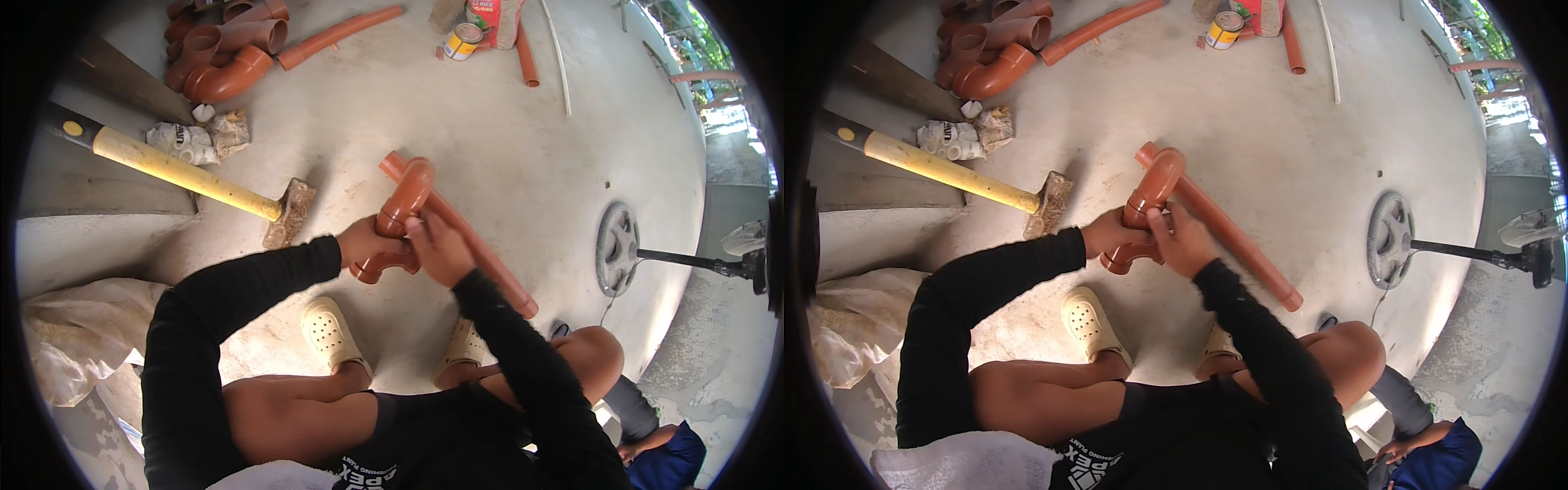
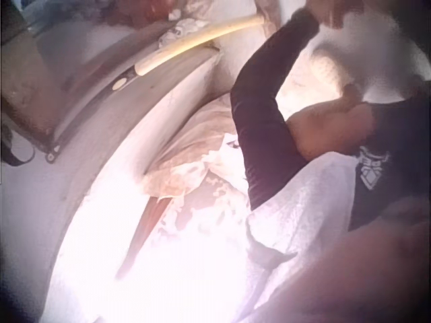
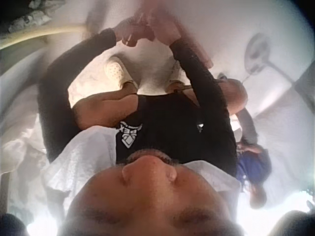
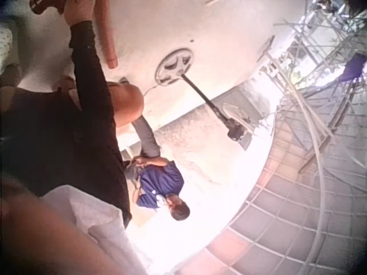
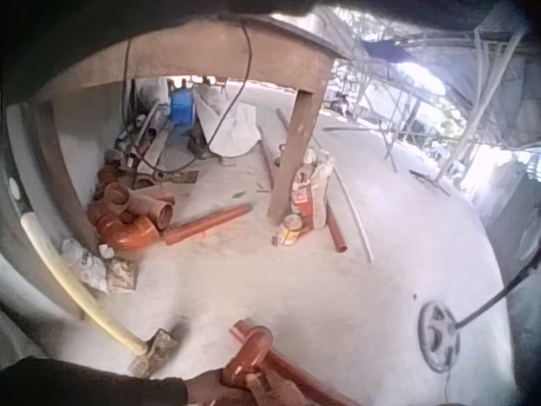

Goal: The person assembles orange PVC pipes and fittings by hand. They connect a straight pipe to an elbow, then attach a T-junction, and finally add another straight pipe to the assembly.

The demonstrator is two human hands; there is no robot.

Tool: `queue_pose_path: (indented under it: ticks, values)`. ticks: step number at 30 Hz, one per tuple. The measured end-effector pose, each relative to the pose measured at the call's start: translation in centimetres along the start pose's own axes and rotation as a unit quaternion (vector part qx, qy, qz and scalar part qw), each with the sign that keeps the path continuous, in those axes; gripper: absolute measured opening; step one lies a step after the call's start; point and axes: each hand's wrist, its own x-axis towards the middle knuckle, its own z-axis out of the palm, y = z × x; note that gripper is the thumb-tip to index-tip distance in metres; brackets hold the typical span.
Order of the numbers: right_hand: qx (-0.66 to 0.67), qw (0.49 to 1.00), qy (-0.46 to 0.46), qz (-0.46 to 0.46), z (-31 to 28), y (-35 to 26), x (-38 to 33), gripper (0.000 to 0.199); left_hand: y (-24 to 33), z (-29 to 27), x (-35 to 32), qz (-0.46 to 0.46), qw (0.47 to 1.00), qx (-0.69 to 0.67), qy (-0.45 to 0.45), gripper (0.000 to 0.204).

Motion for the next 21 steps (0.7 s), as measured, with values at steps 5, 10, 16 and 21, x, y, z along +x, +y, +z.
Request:
queue_pose_path:
  ticks: [5, 10, 16, 21]
  values:
    - [-0.304, 0.925, 0.119, -0.194, -13.3, -5.0, -1.6, 0.076, 7.1, -0.1, -0.3, -0.067, 0.98, 0.098, -0.157, 0.064]
    - [-0.334, 0.922, -0.058, -0.189, -18.1, -5.7, -3.7, 0.085, 8.3, 3.1, -1.0, -0.034, 0.949, 0.105, -0.295, 0.061]
    - [-0.259, 0.95, -0.001, -0.178, -15.9, -3.1, -3.8, 0.069, 8.3, 4.8, -1.9, -0.013, 0.954, 0.167, -0.249, 0.061]
    - [-0.264, 0.921, 0.042, -0.284, -15.7, -3.4, -3.3, 0.07, 8.5, 5.2, -1.5, -0.032, 0.953, 0.181, -0.241, 0.06]
